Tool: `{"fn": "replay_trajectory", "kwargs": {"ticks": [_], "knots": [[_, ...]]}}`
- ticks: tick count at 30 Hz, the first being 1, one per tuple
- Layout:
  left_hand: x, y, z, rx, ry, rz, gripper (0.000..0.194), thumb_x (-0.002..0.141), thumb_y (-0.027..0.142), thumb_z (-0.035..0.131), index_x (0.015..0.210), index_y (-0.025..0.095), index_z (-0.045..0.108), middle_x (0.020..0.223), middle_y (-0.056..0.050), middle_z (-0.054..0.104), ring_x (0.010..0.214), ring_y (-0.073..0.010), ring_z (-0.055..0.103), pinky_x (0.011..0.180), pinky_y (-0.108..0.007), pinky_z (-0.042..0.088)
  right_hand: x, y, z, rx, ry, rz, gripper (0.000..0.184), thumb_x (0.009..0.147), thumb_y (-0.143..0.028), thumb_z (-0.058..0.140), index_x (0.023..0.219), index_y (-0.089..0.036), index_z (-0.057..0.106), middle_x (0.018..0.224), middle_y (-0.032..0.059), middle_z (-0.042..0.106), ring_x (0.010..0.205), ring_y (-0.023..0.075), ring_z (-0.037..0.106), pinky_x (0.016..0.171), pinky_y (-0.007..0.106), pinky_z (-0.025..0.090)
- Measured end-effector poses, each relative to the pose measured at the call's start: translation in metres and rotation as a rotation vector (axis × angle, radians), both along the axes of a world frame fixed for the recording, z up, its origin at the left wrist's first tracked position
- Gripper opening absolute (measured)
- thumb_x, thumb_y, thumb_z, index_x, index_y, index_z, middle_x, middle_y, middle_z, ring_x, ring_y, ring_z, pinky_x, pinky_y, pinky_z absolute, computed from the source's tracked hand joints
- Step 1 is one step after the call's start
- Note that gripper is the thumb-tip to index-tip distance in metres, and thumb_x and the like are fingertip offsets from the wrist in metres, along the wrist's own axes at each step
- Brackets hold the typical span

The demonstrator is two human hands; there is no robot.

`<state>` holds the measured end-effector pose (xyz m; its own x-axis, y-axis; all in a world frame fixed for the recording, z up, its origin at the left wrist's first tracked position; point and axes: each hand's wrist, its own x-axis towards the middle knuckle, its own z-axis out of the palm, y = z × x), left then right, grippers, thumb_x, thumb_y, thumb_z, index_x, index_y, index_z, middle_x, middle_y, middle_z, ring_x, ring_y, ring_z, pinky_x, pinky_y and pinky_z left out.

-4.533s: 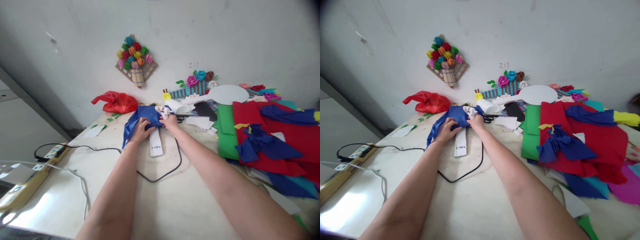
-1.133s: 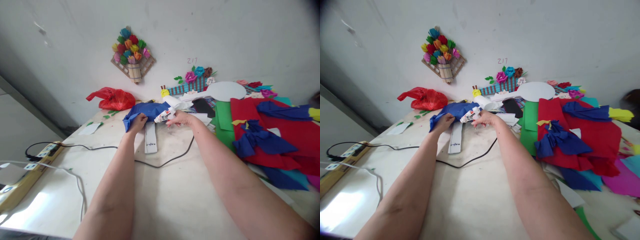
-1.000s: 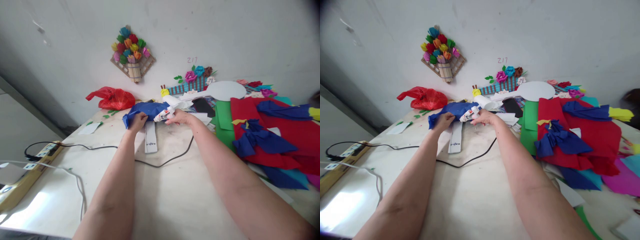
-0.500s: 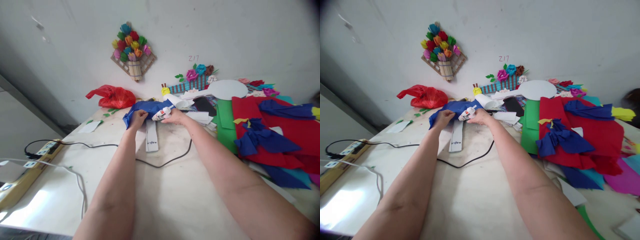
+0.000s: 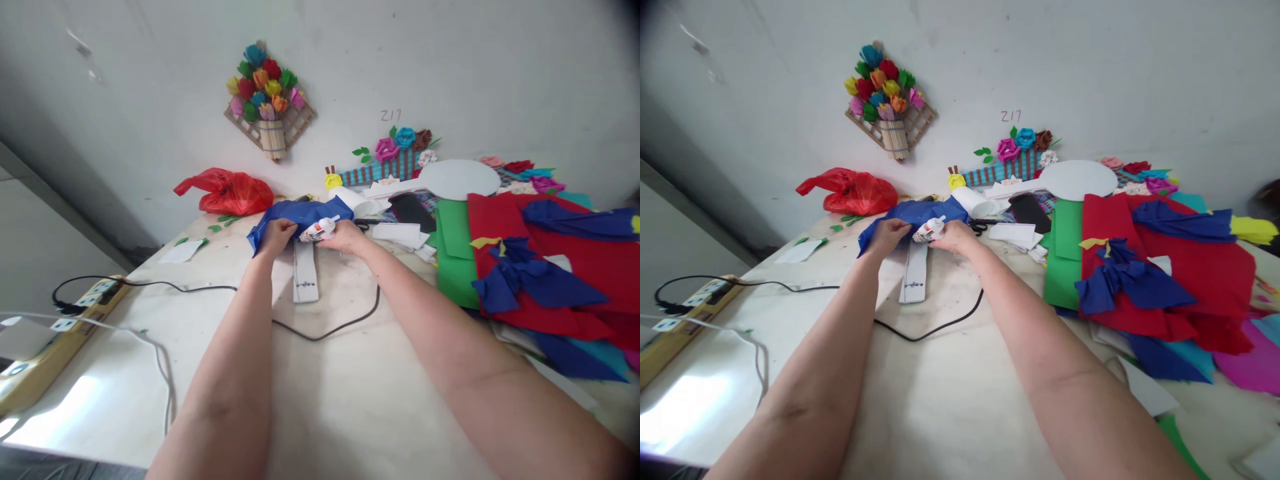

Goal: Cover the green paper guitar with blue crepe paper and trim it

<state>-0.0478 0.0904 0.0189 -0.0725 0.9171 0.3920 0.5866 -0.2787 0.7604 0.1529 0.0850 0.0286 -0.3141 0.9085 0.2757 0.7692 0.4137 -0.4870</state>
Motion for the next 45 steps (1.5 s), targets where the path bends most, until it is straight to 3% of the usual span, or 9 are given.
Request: {"fn": "replay_trajectory", "kwargs": {"ticks": [7,21,33,45], "knots": [[0.006,-0.007,0.007,-0.027,-0.044,0.015,0.012,0.071,0.026,0.059,0.063,0.018,0.063,0.059,0.001,0.06,0.062,-0.0147,0.053,0.058,-0.025,0.038,-0.006,-0.003,0.0,0.004,-0.126,-0.069,0.044,0.067,-0.051,0.069,0.099,-0.022,0.072,0.101,0.0066,0.071,0.101,0.0249,0.064,0.079,0.026,0.048],[0.003,-0.004,0.003,-0.042,-0.061,0.03,0.012,0.069,0.028,0.059,0.065,0.018,0.064,0.062,0.001,0.062,0.064,-0.0154,0.055,0.059,-0.025,0.038,-0.012,-0.001,-0.003,0.001,-0.129,-0.092,0.042,0.068,-0.049,0.068,0.099,-0.021,0.072,0.101,0.008,0.071,0.101,0.026,0.064,0.078,0.027,0.048],[0.001,-0.004,0.003,-0.035,-0.056,0.022,0.013,0.069,0.028,0.059,0.061,0.02,0.063,0.059,0.001,0.059,0.061,-0.0149,0.052,0.057,-0.025,0.036,-0.003,-0.003,0.007,-0.063,-0.113,-0.023,0.04,0.067,-0.043,0.071,0.098,-0.017,0.072,0.097,0.0064,0.072,0.096,0.023,0.066,0.075,0.022,0.048],[0.002,-0.009,0.005,-0.041,-0.084,0.013,0.013,0.068,0.029,0.059,0.061,0.018,0.062,0.056,0.003,0.055,0.058,-0.0128,0.048,0.056,-0.024,0.035,-0.011,0.003,-0.008,-0.022,-0.085,-0.125,0.042,0.07,-0.049,0.067,0.1,-0.02,0.071,0.102,0.0091,0.071,0.101,0.0245,0.065,0.081,0.027,0.049]]}}
